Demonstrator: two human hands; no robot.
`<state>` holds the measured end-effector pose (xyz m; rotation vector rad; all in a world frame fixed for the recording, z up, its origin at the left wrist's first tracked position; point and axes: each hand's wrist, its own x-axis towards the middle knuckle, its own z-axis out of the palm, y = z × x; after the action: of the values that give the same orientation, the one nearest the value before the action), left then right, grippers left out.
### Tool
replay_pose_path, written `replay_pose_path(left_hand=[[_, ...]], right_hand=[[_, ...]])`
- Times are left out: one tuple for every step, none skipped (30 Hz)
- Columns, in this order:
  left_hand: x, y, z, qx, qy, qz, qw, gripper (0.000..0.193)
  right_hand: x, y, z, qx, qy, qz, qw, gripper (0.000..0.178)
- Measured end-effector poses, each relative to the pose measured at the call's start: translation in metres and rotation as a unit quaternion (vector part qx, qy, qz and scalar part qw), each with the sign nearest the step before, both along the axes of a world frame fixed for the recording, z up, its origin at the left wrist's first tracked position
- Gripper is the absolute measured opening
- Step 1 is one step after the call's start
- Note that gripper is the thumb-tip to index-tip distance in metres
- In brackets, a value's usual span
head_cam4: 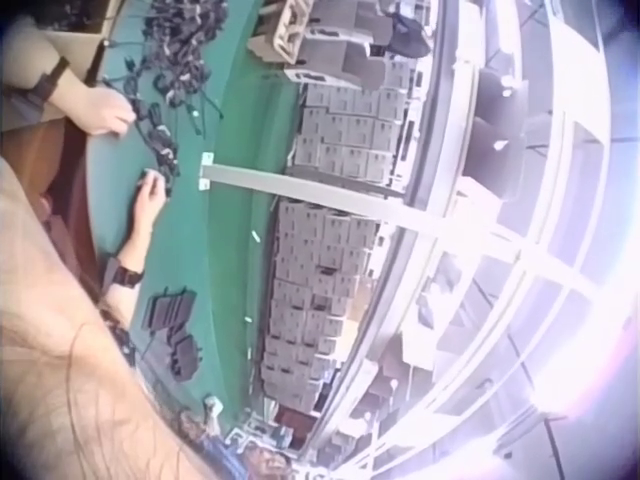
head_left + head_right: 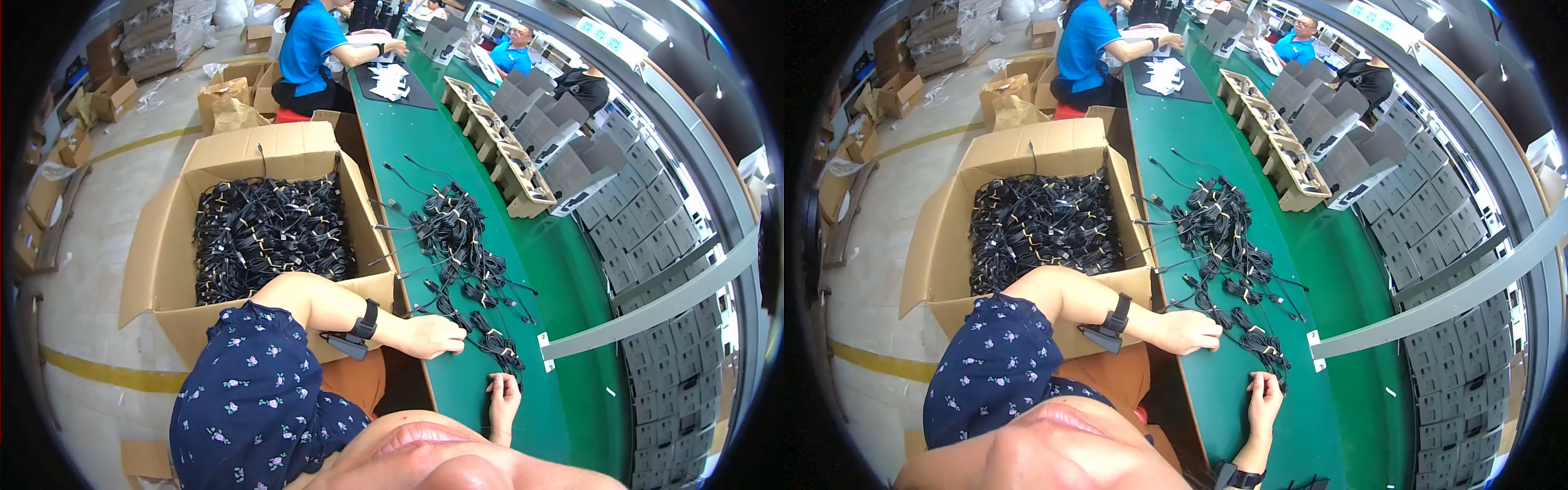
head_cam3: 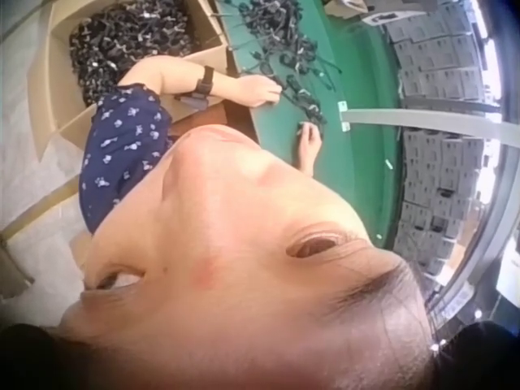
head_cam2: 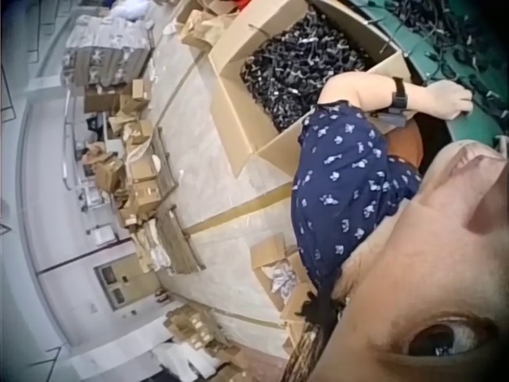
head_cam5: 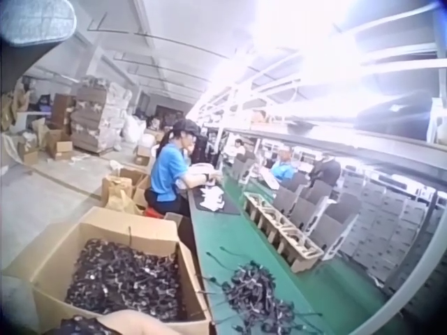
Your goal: The person picks up a cable from the table, wraps it around a black plastic piece, and places the assembly into a cardboard tray, repeating the process several times.
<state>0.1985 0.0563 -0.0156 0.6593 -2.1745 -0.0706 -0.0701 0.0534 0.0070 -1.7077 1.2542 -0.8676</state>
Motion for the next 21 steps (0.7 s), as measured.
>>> replay_pose_path(left_hand=[[0.0001,0.0,-0.0002,0.0,0.002,0.0,1.0,0.014],[-0.0003,-0.0004,-0.0004,0.001,0.002,0.0,1.0,0.014],[-0.0006,-0.0007,-0.0008,-0.001,0.003,-0.002,1.0,0.014],[-0.0008,-0.0011,-0.0013,-0.002,0.004,-0.003,1.0,0.014],[-0.0014,-0.0009,-0.0003,-0.002,0.005,-0.004,1.0,0.014],[-0.0009,-0.0004,0.0002,0.002,0.001,-0.004,1.0,0.014],[-0.0005,0.0002,0.0007,0.006,-0.004,-0.003,1.0,0.015],[-0.0003,0.0007,0.0013,0.005,-0.003,-0.004,1.0,0.015],[-0.0002,0.0013,0.0021,0.002,0.002,-0.004,1.0,0.015],[-0.0008,0.0013,0.0027,0.0,0.006,-0.005,1.0,0.015],[-0.0001,0.0011,0.0025,0.0,0.006,-0.006,1.0,0.015],[0.0002,0.0008,0.0024,0.006,-0.005,-0.002,1.0,0.016],[-0.0004,0.0002,0.0022,0.011,-0.017,0.001,1.0,0.016],[0.0006,0.0009,0.0021,0.011,-0.017,0.001,1.0,0.016],[0.0016,0.0017,0.0021,0.007,-0.014,0.004,1.0,0.016],[0.0028,0.0027,0.0021,0.004,-0.012,0.006,1.0,0.016],[0.0025,0.0019,0.0018,0.005,-0.013,0.006,1.0,0.016],[0.0017,0.0011,0.0018,0.004,-0.009,0.004,1.0,0.016],[0.0013,0.0003,0.0019,0.003,-0.004,0.002,1.0,0.015],[0.0007,0.0003,0.0019,0.004,-0.006,0.004,1.0,0.015],[0.0004,0.0003,0.002,-0.002,-0.001,0.003,1.0,0.015]], right_hand=[[-0.0001,0.0004,0.0001,0.001,0.0,0.0,1.0,0.014],[-0.0007,0.0005,0.0005,0.003,0.004,-0.002,1.0,0.014],[-0.0011,0.0006,0.0006,0.004,0.009,-0.003,1.0,0.014],[-0.0008,0.0008,0.0005,0.005,0.01,-0.004,1.0,0.014],[-0.0011,0.0013,0.0011,0.004,0.008,-0.004,1.0,0.014],[-0.0015,0.0019,0.0015,0.004,0.007,-0.004,1.0,0.014],[-0.002,0.0021,0.0004,0.003,0.009,-0.006,1.0,0.014],[-0.002,0.0014,-0.0019,0.002,0.001,-0.001,1.0,0.014],[-0.0021,0.0014,-0.003,0.0,-0.006,0.003,1.0,0.014],[-0.0024,0.0024,-0.0015,0.003,-0.005,0.0,1.0,0.014],[-0.0018,0.0022,-0.0021,0.003,-0.004,-0.001,1.0,0.014],[-0.0017,0.0016,-0.0034,-0.005,-0.007,0.001,1.0,0.014],[-0.0021,0.001,-0.0042,-0.012,-0.01,0.003,1.0,0.014],[-0.0007,0.0013,-0.0032,-0.013,-0.009,0.004,1.0,0.014],[0.0006,0.0018,-0.0018,-0.015,-0.002,0.003,1.0,0.014],[0.0017,0.0026,-0.0005,-0.018,0.004,0.003,1.0,0.014],[0.0015,0.0022,-0.0005,-0.017,0.003,0.004,1.0,0.014],[0.0015,0.0019,-0.0003,-0.02,0.006,0.002,1.0,0.014],[0.0017,0.0018,0.0001,-0.024,0.009,0.0,1.0,0.014],[0.0017,0.0021,0.001,-0.023,0.007,0.001,1.0,0.014],[0.0017,0.0025,0.0023,-0.02,0.013,0.003,1.0,0.014]])
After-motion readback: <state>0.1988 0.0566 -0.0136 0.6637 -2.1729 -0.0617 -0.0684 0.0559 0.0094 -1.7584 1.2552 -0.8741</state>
